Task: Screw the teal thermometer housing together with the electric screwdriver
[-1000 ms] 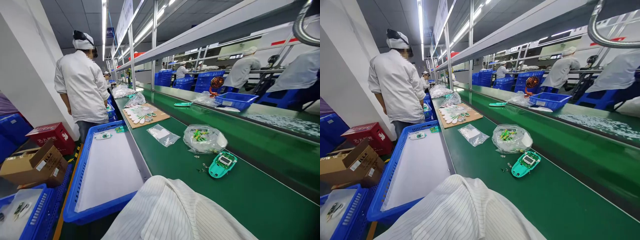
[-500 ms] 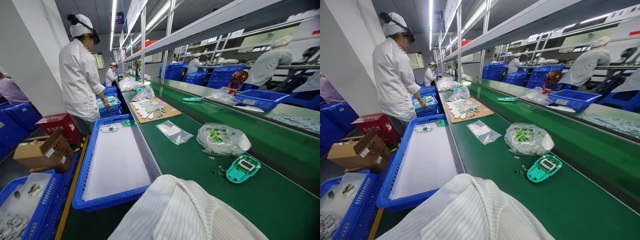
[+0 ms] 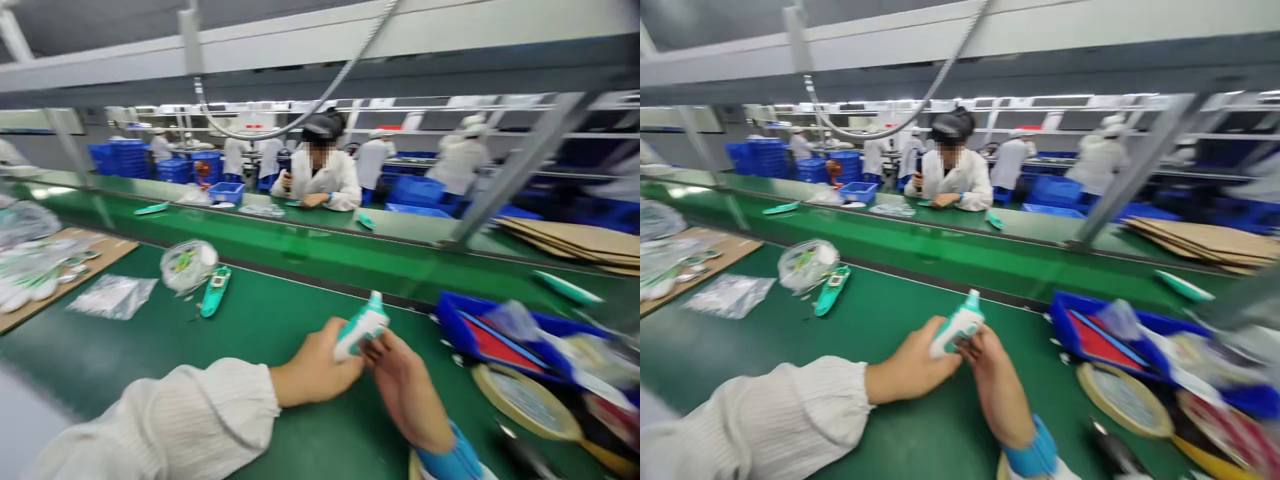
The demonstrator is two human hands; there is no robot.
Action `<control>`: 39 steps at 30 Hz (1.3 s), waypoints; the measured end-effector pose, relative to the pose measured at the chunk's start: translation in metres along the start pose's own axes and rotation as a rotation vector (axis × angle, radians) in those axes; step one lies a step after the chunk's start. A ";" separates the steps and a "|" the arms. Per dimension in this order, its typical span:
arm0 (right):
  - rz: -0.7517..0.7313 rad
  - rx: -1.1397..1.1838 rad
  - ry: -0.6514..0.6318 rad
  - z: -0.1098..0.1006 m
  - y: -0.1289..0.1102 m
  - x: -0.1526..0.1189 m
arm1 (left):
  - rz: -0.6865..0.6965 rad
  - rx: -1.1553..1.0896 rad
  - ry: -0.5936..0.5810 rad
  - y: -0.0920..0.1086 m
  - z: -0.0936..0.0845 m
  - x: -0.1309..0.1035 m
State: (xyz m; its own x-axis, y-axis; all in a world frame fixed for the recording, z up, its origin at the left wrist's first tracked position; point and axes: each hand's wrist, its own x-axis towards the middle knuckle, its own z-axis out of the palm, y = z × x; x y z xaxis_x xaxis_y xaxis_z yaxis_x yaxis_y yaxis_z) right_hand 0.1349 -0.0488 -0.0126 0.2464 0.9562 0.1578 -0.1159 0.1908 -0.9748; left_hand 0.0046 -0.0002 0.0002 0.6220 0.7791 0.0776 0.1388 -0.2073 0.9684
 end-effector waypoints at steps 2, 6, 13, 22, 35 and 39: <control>-0.027 0.024 0.032 -0.001 0.001 -0.004 | 0.101 0.079 -0.033 -0.001 -0.005 -0.001; -0.051 -0.008 0.071 0.009 0.001 -0.007 | 0.216 0.285 -0.084 -0.004 -0.008 -0.008; -0.016 -0.036 0.097 0.007 -0.001 -0.009 | 0.257 0.446 -0.113 -0.012 0.000 -0.010; -0.006 -0.062 0.067 0.010 -0.002 -0.007 | 0.283 0.412 -0.098 -0.013 -0.001 -0.012; 0.100 -0.666 -0.303 -0.018 -0.015 -0.003 | -0.077 -0.015 0.054 -0.033 -0.011 -0.006; 0.081 -0.932 -0.356 -0.015 -0.009 -0.007 | -0.185 -0.212 0.064 -0.032 -0.012 -0.001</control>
State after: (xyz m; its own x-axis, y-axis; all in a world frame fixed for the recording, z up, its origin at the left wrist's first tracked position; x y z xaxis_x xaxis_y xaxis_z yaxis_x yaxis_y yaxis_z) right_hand 0.1488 -0.0604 -0.0070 -0.0493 0.9985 -0.0251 0.7183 0.0179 -0.6955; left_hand -0.0103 0.0127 -0.0279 0.5505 0.8291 -0.0972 0.0773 0.0653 0.9949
